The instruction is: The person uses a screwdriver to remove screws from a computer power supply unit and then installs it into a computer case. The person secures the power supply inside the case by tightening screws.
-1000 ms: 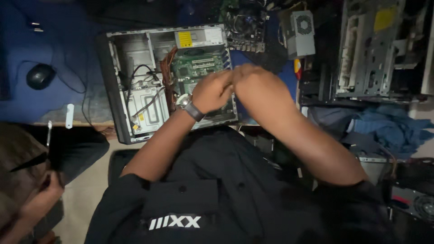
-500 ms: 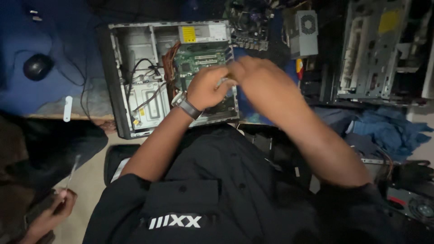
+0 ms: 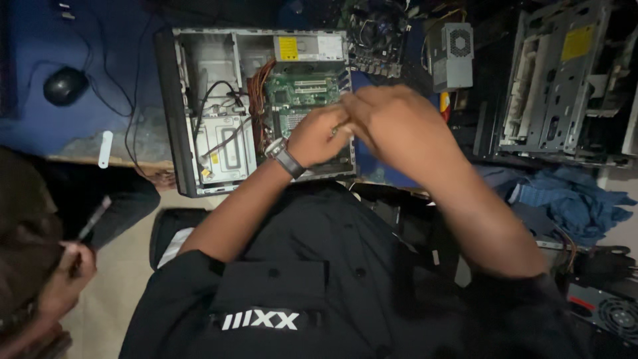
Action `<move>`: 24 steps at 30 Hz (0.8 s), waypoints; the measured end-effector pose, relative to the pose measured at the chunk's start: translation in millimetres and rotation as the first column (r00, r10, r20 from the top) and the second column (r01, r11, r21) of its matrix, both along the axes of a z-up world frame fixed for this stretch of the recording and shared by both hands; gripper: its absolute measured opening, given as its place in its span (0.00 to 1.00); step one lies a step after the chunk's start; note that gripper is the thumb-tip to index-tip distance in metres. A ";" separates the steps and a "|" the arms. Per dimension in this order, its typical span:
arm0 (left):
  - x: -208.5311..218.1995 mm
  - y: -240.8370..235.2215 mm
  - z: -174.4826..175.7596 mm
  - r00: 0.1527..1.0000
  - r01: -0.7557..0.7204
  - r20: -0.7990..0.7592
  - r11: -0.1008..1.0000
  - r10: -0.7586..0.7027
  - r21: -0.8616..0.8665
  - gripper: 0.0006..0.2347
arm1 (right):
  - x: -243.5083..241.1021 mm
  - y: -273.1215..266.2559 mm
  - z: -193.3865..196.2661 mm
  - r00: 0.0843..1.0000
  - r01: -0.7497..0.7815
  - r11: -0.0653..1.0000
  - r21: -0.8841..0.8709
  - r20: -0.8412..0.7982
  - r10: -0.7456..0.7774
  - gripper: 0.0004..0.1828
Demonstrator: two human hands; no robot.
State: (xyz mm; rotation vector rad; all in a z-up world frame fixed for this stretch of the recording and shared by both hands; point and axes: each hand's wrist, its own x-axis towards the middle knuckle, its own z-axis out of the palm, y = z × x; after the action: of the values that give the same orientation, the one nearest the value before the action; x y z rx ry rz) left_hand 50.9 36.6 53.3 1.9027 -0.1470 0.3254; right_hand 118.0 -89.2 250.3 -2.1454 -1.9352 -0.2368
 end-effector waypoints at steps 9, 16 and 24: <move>-6.7 -0.3 12.9 0.958 -0.173 0.220 0.983 0.183 -0.066 0.12 | 7.1 5.8 -39.2 0.872 0.480 0.785 -0.392 0.309 -0.379 0.30; -1.7 6.6 13.8 0.994 -0.052 0.082 0.986 0.066 -0.161 0.19 | 2.1 -9.3 -7.0 0.991 0.058 0.998 0.023 -0.121 -0.055 0.17; -0.7 6.4 24.5 0.979 -0.132 0.152 0.991 0.134 -0.019 0.13 | 14.5 2.3 -52.4 0.829 0.559 0.745 -0.364 0.270 -0.490 0.33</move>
State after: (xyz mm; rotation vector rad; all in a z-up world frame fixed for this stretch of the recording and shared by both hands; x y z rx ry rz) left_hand 50.2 42.9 77.7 1.8828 -0.1203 0.5623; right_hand 132.5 -86.9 197.9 -3.0421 -1.4919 -0.0756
